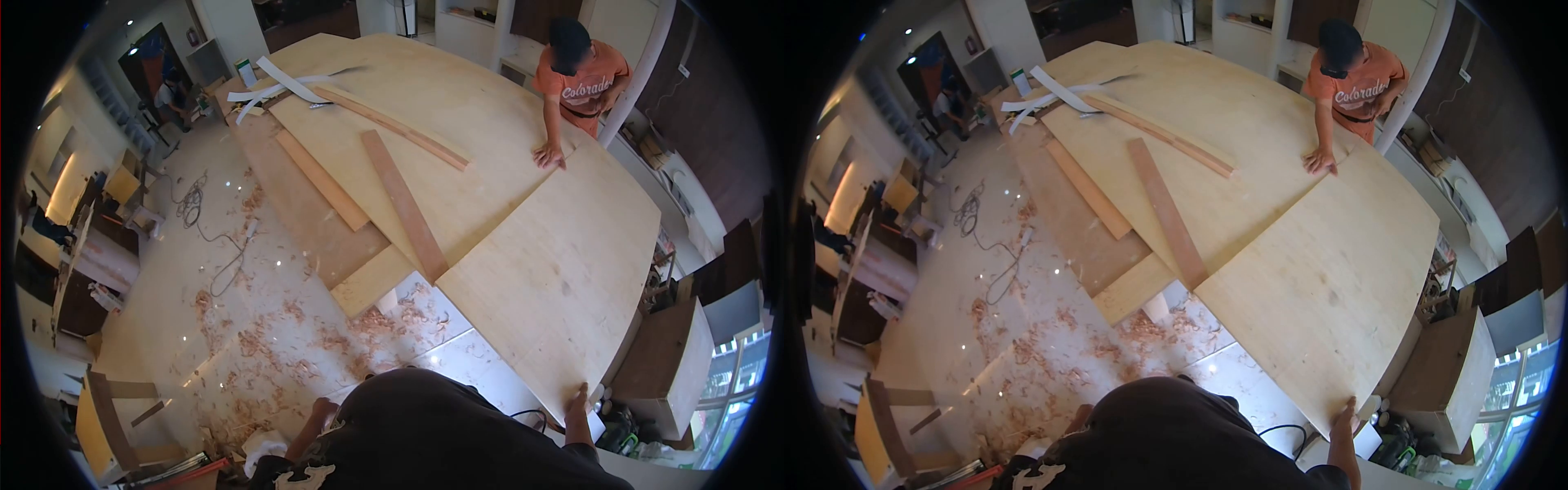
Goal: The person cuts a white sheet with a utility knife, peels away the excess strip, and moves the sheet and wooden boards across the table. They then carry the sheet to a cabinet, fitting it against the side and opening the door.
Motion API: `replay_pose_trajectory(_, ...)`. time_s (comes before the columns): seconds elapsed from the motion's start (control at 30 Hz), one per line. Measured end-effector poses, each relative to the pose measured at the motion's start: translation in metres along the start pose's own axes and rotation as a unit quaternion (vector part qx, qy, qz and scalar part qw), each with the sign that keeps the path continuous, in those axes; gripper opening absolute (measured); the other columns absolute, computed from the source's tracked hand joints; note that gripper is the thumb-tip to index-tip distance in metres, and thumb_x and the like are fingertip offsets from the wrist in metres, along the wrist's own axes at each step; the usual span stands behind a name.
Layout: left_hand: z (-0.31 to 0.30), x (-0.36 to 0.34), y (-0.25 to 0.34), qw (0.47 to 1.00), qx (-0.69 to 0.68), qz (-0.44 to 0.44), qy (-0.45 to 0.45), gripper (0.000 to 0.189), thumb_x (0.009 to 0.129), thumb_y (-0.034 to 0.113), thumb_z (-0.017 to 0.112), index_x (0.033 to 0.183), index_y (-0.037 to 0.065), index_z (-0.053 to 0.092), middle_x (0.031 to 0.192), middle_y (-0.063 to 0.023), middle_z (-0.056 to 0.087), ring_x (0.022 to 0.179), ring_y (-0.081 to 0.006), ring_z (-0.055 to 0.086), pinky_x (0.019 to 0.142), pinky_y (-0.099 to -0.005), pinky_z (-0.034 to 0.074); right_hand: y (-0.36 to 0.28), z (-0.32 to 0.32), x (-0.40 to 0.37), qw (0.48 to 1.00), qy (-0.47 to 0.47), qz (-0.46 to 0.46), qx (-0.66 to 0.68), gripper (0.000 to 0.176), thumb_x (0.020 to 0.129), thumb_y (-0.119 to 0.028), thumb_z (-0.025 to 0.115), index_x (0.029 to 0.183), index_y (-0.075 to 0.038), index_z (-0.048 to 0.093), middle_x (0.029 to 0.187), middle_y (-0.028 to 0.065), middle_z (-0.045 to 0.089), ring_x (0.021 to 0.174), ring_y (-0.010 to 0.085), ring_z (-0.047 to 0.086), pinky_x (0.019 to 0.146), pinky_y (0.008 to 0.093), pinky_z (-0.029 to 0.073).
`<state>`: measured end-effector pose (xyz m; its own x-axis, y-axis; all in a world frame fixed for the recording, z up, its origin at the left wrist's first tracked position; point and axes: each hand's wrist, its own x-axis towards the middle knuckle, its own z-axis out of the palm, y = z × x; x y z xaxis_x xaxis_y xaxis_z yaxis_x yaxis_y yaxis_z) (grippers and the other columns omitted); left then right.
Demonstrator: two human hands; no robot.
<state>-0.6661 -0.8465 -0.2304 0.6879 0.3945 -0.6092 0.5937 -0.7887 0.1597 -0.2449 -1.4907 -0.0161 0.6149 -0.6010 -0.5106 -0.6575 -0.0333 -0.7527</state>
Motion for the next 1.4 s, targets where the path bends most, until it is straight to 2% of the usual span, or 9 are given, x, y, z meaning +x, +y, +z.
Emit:
replay_pose_trajectory(0.13,0.002,0.001,0.007,0.990,-0.082,-0.118,-0.003,0.024,0.081,0.033,0.059,0.089,0.017,0.076,0.098,-0.0143,0.071,0.096,-0.0310,0.068,0.083,-0.0428,0.053,0.012,0.000,0.011,0.999,0.019,-0.044,-0.001,0.070,0.089,-0.058,0.062,0.114,0.007,0.064,0.093,0.0136,0.068,0.076,0.0231,0.064,0.063,0.0378,0.053)
replay_pose_trajectory(0.2,-0.017,-0.010,0.008,0.999,0.013,0.004,-0.029,0.024,0.081,0.031,0.059,0.089,0.015,0.075,0.098,-0.0161,0.071,0.096,-0.0319,0.068,0.084,-0.0431,0.052,0.017,-0.001,0.017,0.999,-0.002,-0.040,0.023,0.070,0.089,-0.058,0.062,0.114,0.007,0.064,0.092,0.0133,0.067,0.076,0.0229,0.064,0.062,0.0375,0.052)
replay_pose_trajectory(0.3,-0.043,-0.011,0.022,0.995,0.078,0.044,-0.039,0.023,0.081,0.029,0.059,0.088,0.014,0.075,0.098,-0.0174,0.070,0.095,-0.0324,0.068,0.084,-0.0432,0.052,-0.019,0.003,-0.029,0.998,0.004,0.014,-0.064,0.080,0.087,-0.063,0.060,0.127,0.007,0.058,0.121,0.0190,0.063,0.106,0.0291,0.062,0.090,0.0399,0.050)
replay_pose_trajectory(0.5,-0.021,0.006,0.025,0.999,-0.019,-0.018,0.021,0.025,0.077,0.032,0.062,0.084,0.012,0.075,0.096,-0.0189,0.069,0.093,-0.0351,0.066,0.083,-0.0443,0.052,0.019,0.004,0.024,0.994,0.063,-0.036,-0.086,0.072,0.093,-0.060,0.053,0.120,0.007,0.062,0.101,0.0184,0.069,0.085,0.0296,0.067,0.072,0.0410,0.054)
replay_pose_trajectory(0.73,-0.015,-0.001,0.029,0.998,-0.025,-0.007,-0.062,0.038,0.071,0.034,0.064,0.082,-0.002,0.070,0.100,-0.0251,0.068,0.096,-0.0400,0.064,0.088,-0.0458,0.051,0.001,0.019,0.006,0.975,0.023,-0.043,-0.219,0.075,0.095,-0.058,0.051,0.135,0.005,0.051,0.131,0.0226,0.057,0.115,0.0346,0.059,0.092,0.0483,0.048)
replay_pose_trajectory(0.8,-0.019,-0.009,0.035,0.987,-0.111,-0.108,-0.038,0.038,0.071,0.033,0.064,0.085,-0.002,0.071,0.102,-0.0254,0.068,0.097,-0.0396,0.064,0.088,-0.0459,0.051,0.001,0.032,0.005,0.961,0.057,-0.064,-0.262,0.075,0.095,-0.058,0.051,0.136,0.005,0.050,0.134,0.0226,0.055,0.118,0.0348,0.057,0.093,0.0491,0.047)
replay_pose_trajectory(1.1,0.001,-0.039,0.003,0.977,-0.139,-0.157,-0.034,0.044,0.073,0.032,0.064,0.098,-0.004,0.070,0.105,-0.0262,0.068,0.102,-0.0397,0.064,0.092,-0.0440,0.050,-0.027,0.122,-0.063,0.717,0.324,-0.319,-0.528,0.076,0.096,-0.055,0.051,0.142,0.004,0.044,0.145,0.0228,0.046,0.130,0.0356,0.048,0.100,0.0527,0.042)
replay_pose_trajectory(1.27,-0.017,-0.066,0.000,0.944,-0.221,-0.242,-0.034,0.041,0.072,0.033,0.067,0.095,-0.001,0.072,0.105,-0.0250,0.068,0.099,-0.0403,0.066,0.091,-0.0443,0.051,-0.084,0.215,-0.148,0.689,0.003,-0.649,-0.323,0.068,0.094,-0.037,0.062,0.145,0.002,0.039,0.151,0.0259,0.036,0.136,0.0426,0.040,0.109,0.0538,0.035)
replay_pose_trajectory(1.4,0.008,-0.070,-0.025,0.930,-0.255,-0.254,-0.070,0.042,0.070,0.034,0.069,0.096,0.001,0.073,0.104,-0.0243,0.069,0.099,-0.0404,0.066,0.088,-0.0444,0.052,-0.122,0.293,-0.219,0.628,-0.215,-0.715,-0.220,0.066,0.087,-0.020,0.069,0.141,0.006,0.042,0.147,0.0288,0.040,0.134,0.0474,0.040,0.111,0.0520,0.034)
